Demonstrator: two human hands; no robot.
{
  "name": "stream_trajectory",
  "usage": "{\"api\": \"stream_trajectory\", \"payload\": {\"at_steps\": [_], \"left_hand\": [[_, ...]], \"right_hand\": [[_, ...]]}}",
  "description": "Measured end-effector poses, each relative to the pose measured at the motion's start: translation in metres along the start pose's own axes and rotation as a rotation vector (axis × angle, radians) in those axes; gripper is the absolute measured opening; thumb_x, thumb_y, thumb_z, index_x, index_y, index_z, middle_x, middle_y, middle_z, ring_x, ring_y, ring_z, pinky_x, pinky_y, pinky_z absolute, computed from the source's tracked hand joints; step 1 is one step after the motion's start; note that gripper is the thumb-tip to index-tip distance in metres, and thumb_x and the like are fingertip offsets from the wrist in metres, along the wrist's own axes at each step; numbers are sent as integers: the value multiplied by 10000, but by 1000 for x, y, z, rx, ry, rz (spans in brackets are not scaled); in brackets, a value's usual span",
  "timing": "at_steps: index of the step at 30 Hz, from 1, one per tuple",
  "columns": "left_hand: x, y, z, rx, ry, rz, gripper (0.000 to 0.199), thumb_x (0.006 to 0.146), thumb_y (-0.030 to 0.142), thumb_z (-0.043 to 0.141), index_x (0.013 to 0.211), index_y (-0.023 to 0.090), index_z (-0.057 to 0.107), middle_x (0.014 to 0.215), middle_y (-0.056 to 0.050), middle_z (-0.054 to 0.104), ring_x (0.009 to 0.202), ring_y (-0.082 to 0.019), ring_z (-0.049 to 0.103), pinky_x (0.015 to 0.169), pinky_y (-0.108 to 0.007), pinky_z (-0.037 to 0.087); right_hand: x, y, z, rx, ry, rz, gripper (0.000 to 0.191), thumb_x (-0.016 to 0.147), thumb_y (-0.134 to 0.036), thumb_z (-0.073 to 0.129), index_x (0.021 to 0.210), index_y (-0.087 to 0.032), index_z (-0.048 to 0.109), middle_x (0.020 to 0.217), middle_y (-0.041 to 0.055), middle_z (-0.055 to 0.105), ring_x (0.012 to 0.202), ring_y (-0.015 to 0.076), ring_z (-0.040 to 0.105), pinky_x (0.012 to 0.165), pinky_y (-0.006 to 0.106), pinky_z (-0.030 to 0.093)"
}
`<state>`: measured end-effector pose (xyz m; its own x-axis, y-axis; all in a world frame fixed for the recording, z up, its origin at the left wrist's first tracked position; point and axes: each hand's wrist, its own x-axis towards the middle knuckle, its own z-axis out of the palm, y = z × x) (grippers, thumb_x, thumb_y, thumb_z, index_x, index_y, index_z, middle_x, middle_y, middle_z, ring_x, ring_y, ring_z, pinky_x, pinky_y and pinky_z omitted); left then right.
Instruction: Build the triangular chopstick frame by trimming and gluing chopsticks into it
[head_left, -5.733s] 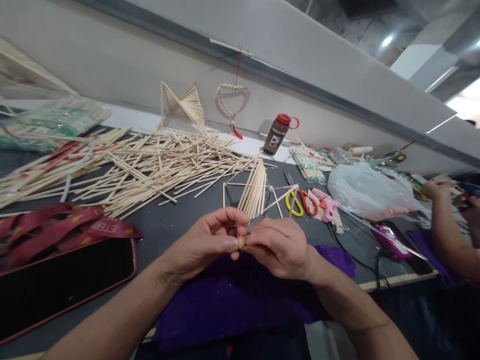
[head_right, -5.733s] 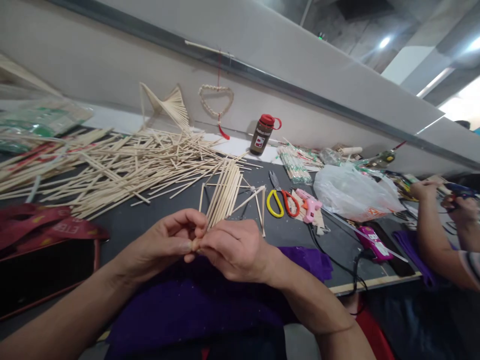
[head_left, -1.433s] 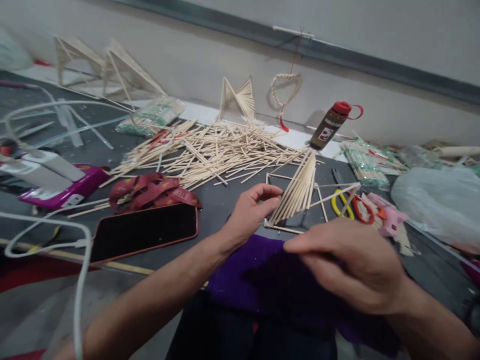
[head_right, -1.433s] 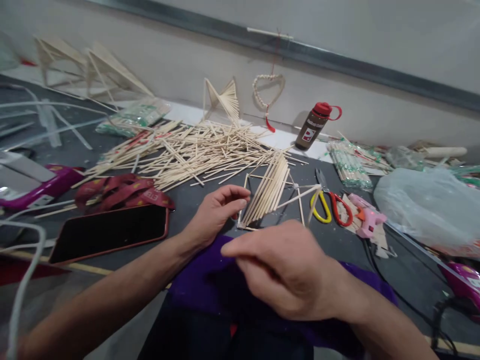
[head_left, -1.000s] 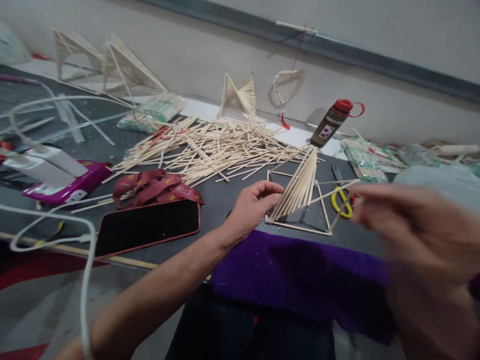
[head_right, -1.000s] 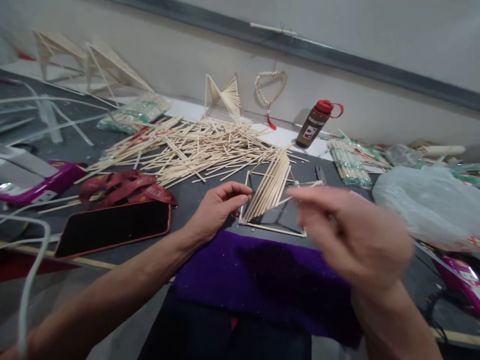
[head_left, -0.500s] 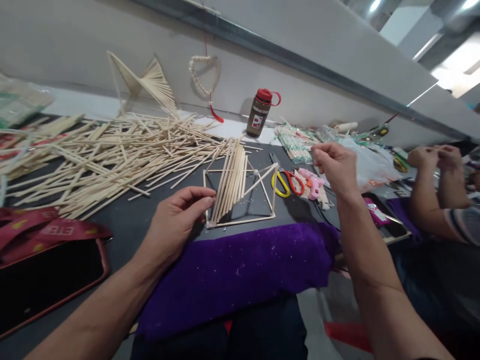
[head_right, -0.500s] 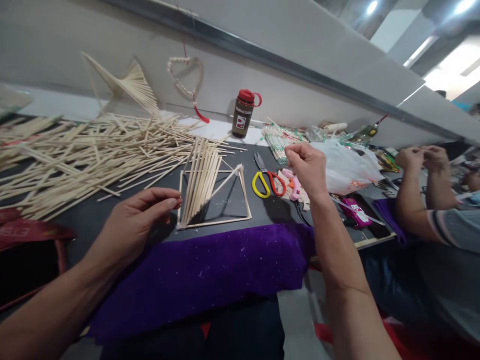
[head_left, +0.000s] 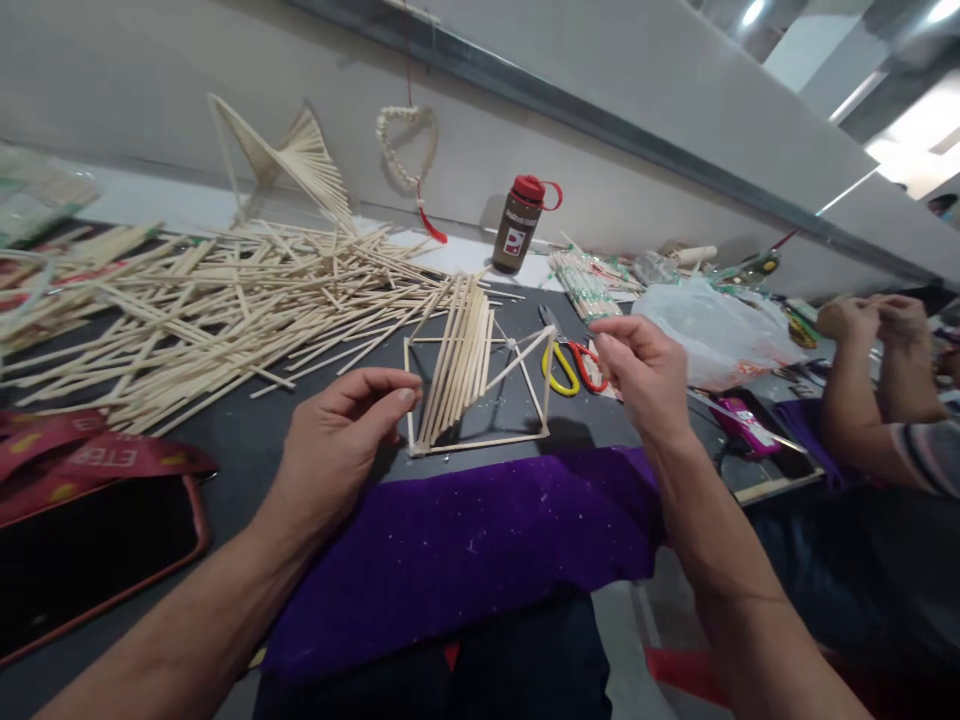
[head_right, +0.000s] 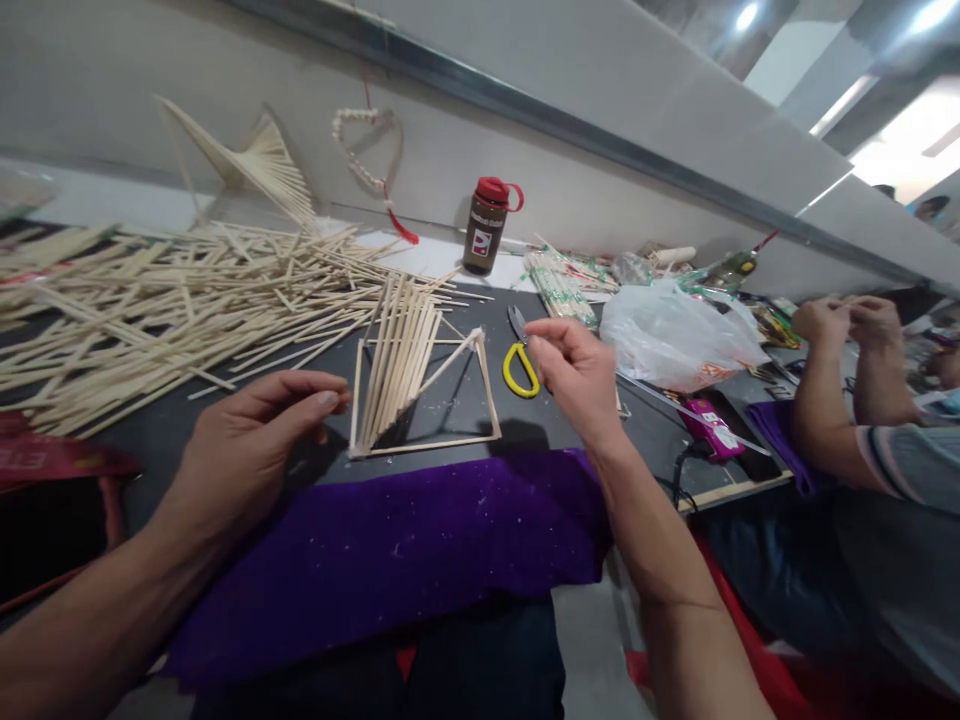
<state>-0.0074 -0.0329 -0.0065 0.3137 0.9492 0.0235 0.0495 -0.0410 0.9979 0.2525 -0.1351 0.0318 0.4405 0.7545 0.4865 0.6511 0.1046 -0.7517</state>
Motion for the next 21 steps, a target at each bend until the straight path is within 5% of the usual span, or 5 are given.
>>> {"api": "stream_trajectory", "payload": {"at_steps": [4,7,10,14,21], "left_hand": [[-12,6,-2,-108,-94,93,137,747,280,680,849,188,689,760,-11,651,587,-98,509,545,-218,408],[-22,11,-5,-139,-404,118,116,749,260,688,811,162,686,795,-36,652,706,-130,573,633,-234,447],[-25,13,-8,-282,-687,84,261,727,293,717,950,167,668,885,-59,675,796,-178,625,697,-277,492],[-25,13,-11,-321,-664,167,321,715,263,730,1023,196,667,1093,-83,668,1023,-242,620,874,-343,486],[-30,4,-9,-273,-582,205,183,782,259,661,936,176,608,898,-64,641,830,-187,632,724,-300,506]], "right_hand": [[-39,-59,8,-43,-253,-271,179,828,-191,626,990,-258,661,604,-45,570,503,92,506,508,223,426],[-52,-82,20,71,-523,-438,379,826,-213,632,1195,-278,577,903,26,671,715,148,620,621,269,514],[-53,-89,45,129,-653,-560,581,827,-321,631,1366,-254,426,1228,104,588,1071,248,593,852,376,531],[-52,-90,74,54,-725,-673,641,840,-349,609,1414,-210,360,1354,131,499,1269,281,464,1028,436,440],[-60,-85,73,31,-788,-653,656,837,-352,604,1427,-227,346,1401,129,460,1281,300,455,1037,460,442]]}}
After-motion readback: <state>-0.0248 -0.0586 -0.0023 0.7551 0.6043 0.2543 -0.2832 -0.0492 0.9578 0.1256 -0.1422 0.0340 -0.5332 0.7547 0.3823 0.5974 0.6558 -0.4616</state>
